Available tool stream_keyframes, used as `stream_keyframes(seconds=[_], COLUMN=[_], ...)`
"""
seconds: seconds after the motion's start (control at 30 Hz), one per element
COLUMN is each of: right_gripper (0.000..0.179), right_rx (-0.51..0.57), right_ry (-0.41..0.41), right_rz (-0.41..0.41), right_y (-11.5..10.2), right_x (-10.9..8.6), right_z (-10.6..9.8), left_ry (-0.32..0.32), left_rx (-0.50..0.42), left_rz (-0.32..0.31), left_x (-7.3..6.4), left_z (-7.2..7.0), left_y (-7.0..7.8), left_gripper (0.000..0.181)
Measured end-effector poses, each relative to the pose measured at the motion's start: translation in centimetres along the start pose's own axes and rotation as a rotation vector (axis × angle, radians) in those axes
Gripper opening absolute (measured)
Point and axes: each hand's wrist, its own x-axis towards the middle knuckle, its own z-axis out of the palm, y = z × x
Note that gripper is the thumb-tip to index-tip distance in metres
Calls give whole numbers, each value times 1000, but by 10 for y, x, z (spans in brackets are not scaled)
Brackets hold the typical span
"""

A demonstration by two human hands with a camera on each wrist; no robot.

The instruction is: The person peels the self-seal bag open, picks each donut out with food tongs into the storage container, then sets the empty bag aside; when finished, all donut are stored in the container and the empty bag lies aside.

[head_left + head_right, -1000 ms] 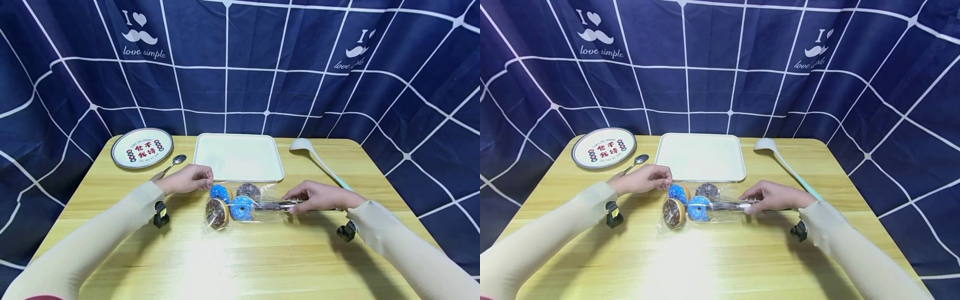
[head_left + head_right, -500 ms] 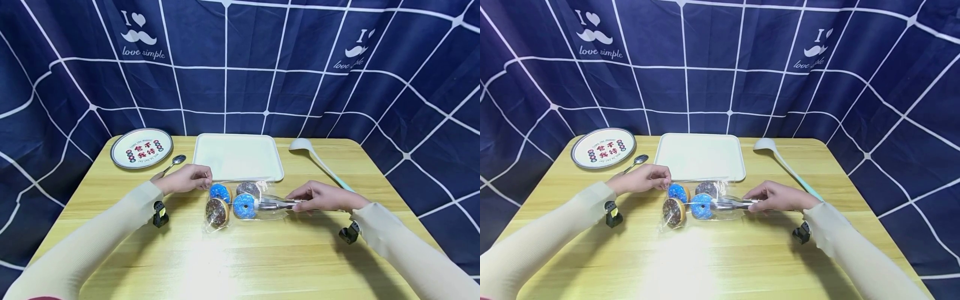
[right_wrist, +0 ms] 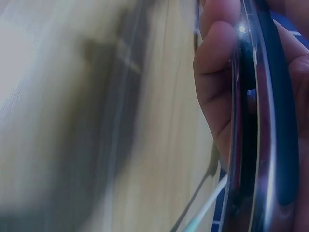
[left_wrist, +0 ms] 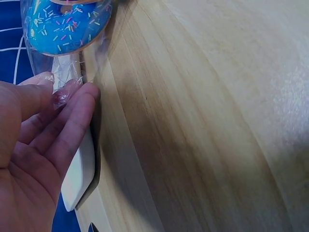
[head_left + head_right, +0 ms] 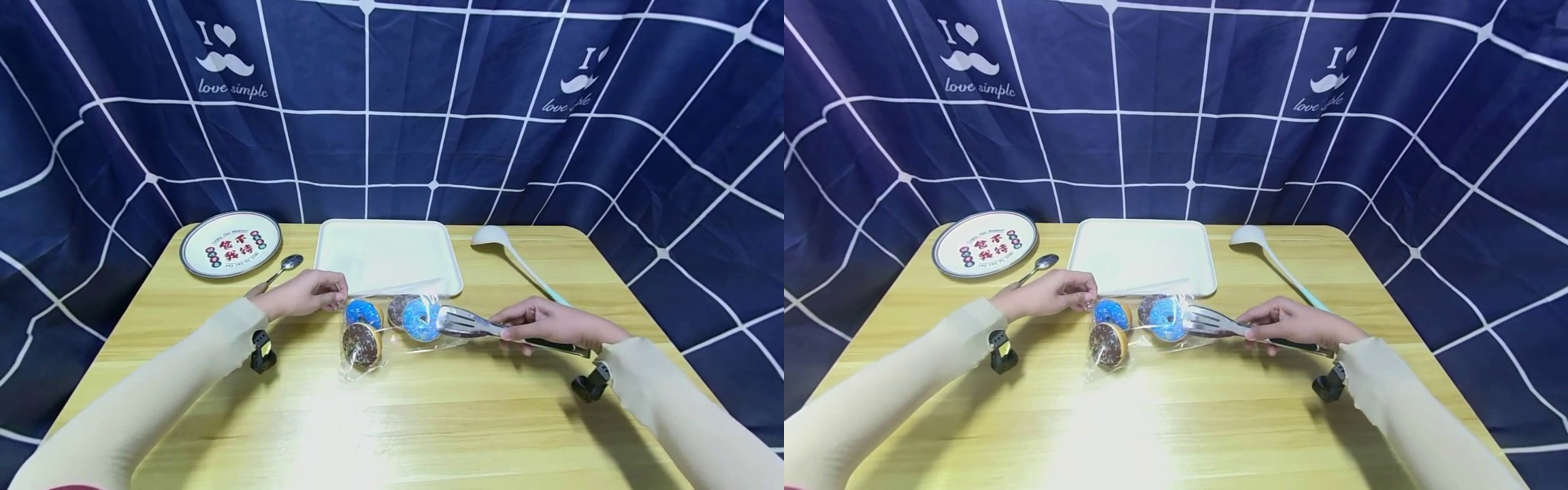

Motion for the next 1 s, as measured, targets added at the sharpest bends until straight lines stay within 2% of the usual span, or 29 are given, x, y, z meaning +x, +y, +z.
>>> stream_keyframes(seconds=[0.3, 0.5, 0.67, 0.83, 1.0], right_gripper=[35, 33, 32, 33, 42], right_rx=[21, 37, 13, -49, -112], right_ry=[45, 78, 155, 240, 320], right_rz=[57, 32, 23, 48, 136], right_y=[8, 14, 21, 17, -1], right_x=[-21, -36, -44, -31, 1], right_z=[-13, -25, -37, -44, -48], left_ry=[-3, -4, -2, -12, -2], left_rx=[-1, -10, -22, -47, -41], left_rz=[-8, -18, -18, -23, -24], left_x=[2, 3, 2, 3, 3], left_z=[1, 2, 2, 2, 3], left_y=[1, 1, 1, 1, 2], left_gripper=[9, 9, 10, 10, 11])
